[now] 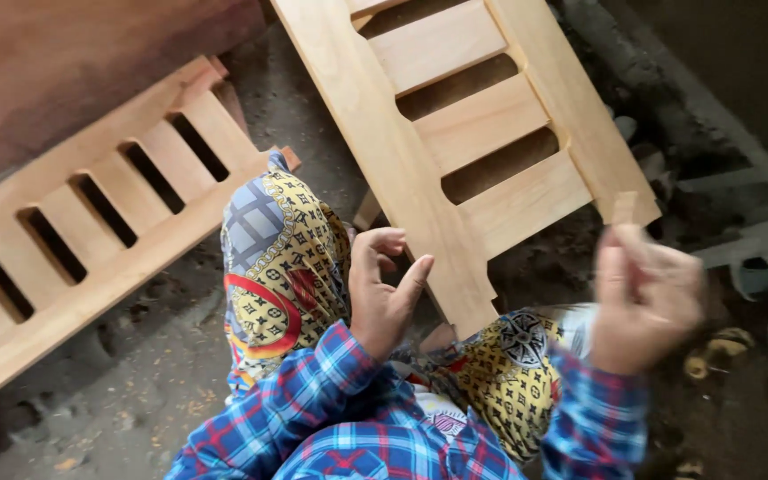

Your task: The person sits on the floor and sands a wooden chair backrest using a sanding block. They smooth the surface and edges of the wood, moving the block back and forth across the slats and frame.

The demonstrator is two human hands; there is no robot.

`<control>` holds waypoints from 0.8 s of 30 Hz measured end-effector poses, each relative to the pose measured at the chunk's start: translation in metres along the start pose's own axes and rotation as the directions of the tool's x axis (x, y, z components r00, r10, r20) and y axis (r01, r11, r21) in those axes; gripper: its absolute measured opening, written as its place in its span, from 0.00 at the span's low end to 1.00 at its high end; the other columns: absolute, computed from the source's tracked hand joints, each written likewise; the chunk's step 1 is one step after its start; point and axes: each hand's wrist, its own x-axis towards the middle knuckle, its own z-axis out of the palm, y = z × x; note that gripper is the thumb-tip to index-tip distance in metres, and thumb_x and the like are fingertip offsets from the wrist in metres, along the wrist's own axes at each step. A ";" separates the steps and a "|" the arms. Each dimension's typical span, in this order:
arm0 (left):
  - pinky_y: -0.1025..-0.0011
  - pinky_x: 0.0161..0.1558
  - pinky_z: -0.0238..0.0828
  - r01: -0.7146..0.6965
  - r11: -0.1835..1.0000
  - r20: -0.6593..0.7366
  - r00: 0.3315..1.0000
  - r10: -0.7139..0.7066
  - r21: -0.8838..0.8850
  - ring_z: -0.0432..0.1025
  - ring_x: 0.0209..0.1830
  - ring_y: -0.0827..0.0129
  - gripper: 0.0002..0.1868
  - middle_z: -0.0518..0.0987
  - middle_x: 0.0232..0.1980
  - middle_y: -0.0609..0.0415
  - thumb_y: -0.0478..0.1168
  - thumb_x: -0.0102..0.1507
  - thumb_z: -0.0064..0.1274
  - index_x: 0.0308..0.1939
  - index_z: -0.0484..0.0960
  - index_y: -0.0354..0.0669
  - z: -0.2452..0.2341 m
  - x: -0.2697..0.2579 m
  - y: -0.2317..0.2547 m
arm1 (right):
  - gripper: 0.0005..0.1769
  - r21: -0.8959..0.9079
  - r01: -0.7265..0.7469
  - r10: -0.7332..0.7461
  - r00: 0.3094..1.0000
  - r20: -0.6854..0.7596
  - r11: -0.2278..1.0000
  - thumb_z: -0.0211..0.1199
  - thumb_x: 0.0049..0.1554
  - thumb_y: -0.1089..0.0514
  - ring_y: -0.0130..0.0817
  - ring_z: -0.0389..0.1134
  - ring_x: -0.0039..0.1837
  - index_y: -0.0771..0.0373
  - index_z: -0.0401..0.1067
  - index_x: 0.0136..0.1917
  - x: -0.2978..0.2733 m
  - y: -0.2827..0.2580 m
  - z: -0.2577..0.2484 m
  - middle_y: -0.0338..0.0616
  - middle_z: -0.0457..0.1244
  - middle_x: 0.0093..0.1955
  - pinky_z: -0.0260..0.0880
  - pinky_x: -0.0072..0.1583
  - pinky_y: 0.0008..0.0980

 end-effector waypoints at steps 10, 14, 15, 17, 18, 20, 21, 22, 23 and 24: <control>0.55 0.41 0.81 0.790 0.587 0.462 0.594 -0.659 -0.179 0.79 0.41 0.58 0.31 0.80 0.43 0.38 0.56 0.63 0.60 0.56 0.74 0.33 -0.002 0.000 -0.046 | 0.12 0.275 -0.038 -0.072 0.922 0.380 0.961 0.67 0.58 0.67 0.58 0.65 0.69 0.61 0.80 0.55 -0.009 -0.073 0.061 0.54 0.67 0.63 0.67 0.68 0.49; 0.66 0.37 0.81 0.720 0.612 0.480 0.685 -0.548 -0.328 0.79 0.32 0.68 0.16 0.81 0.29 0.45 0.44 0.66 0.59 0.45 0.81 0.30 0.004 -0.006 -0.051 | 0.08 0.117 0.098 -0.135 0.920 0.367 0.988 0.69 0.59 0.63 0.55 0.70 0.63 0.59 0.82 0.53 -0.010 -0.040 0.080 0.51 0.71 0.59 0.70 0.65 0.46; 0.66 0.37 0.81 0.725 0.605 0.488 0.680 -0.548 -0.330 0.79 0.32 0.68 0.16 0.81 0.29 0.45 0.44 0.66 0.59 0.45 0.81 0.30 0.005 -0.009 -0.053 | 0.08 0.106 0.098 -0.131 0.919 0.372 0.989 0.69 0.59 0.63 0.55 0.70 0.63 0.59 0.82 0.53 -0.004 -0.026 0.084 0.51 0.71 0.59 0.70 0.65 0.46; 0.68 0.36 0.81 0.730 0.601 0.480 0.675 -0.560 -0.325 0.79 0.31 0.69 0.15 0.82 0.29 0.46 0.43 0.65 0.61 0.44 0.82 0.32 0.006 -0.011 -0.058 | 0.09 -0.032 0.126 -0.112 0.955 0.275 0.992 0.69 0.61 0.64 0.62 0.70 0.61 0.66 0.81 0.56 0.011 0.001 0.097 0.61 0.69 0.58 0.71 0.62 0.53; 0.68 0.36 0.81 0.731 0.600 0.481 0.675 -0.560 -0.326 0.79 0.31 0.69 0.15 0.82 0.29 0.46 0.43 0.65 0.61 0.44 0.82 0.32 0.006 -0.011 -0.058 | 0.09 -0.034 0.128 -0.113 0.954 0.277 0.991 0.69 0.61 0.64 0.62 0.70 0.61 0.66 0.81 0.56 0.012 0.021 0.101 0.61 0.69 0.58 0.71 0.62 0.53; 0.71 0.34 0.80 0.722 0.629 0.468 0.679 -0.565 -0.289 0.78 0.28 0.71 0.15 0.82 0.26 0.47 0.44 0.64 0.62 0.42 0.83 0.33 0.007 -0.010 -0.056 | 0.09 -0.065 0.209 -0.185 0.946 0.266 0.976 0.72 0.60 0.62 0.50 0.72 0.60 0.59 0.83 0.55 0.016 0.059 0.111 0.46 0.72 0.57 0.69 0.66 0.43; 0.71 0.34 0.80 0.720 0.629 0.466 0.682 -0.564 -0.293 0.78 0.28 0.71 0.15 0.82 0.26 0.47 0.44 0.64 0.62 0.42 0.83 0.33 0.004 -0.004 -0.047 | 0.09 -0.063 0.213 -0.190 0.945 0.266 0.975 0.72 0.60 0.62 0.50 0.72 0.60 0.59 0.83 0.55 0.012 0.058 0.112 0.46 0.72 0.57 0.69 0.66 0.43; 0.73 0.31 0.77 0.690 0.698 0.443 0.695 -0.566 -0.191 0.75 0.25 0.74 0.15 0.81 0.23 0.49 0.46 0.63 0.62 0.40 0.84 0.35 0.002 0.003 -0.037 | 0.09 -0.057 0.191 -0.168 0.947 0.274 0.980 0.72 0.59 0.62 0.50 0.72 0.60 0.59 0.83 0.54 0.007 0.058 0.111 0.47 0.72 0.56 0.70 0.65 0.43; 0.75 0.27 0.74 0.652 0.753 0.421 0.709 -0.566 -0.085 0.71 0.22 0.76 0.15 0.80 0.21 0.50 0.48 0.62 0.62 0.38 0.85 0.38 0.000 0.009 -0.027 | 0.09 -0.051 0.168 -0.147 0.948 0.281 0.984 0.72 0.58 0.63 0.50 0.72 0.59 0.59 0.83 0.53 0.002 0.058 0.111 0.47 0.73 0.55 0.70 0.65 0.43; 0.75 0.27 0.74 0.652 0.753 0.419 0.710 -0.565 -0.089 0.71 0.22 0.76 0.15 0.80 0.21 0.50 0.48 0.62 0.62 0.38 0.85 0.38 -0.007 0.011 -0.028 | 0.09 -0.050 0.172 -0.151 0.947 0.283 0.984 0.72 0.58 0.63 0.50 0.72 0.59 0.59 0.83 0.53 0.003 0.033 0.104 0.47 0.73 0.55 0.70 0.65 0.43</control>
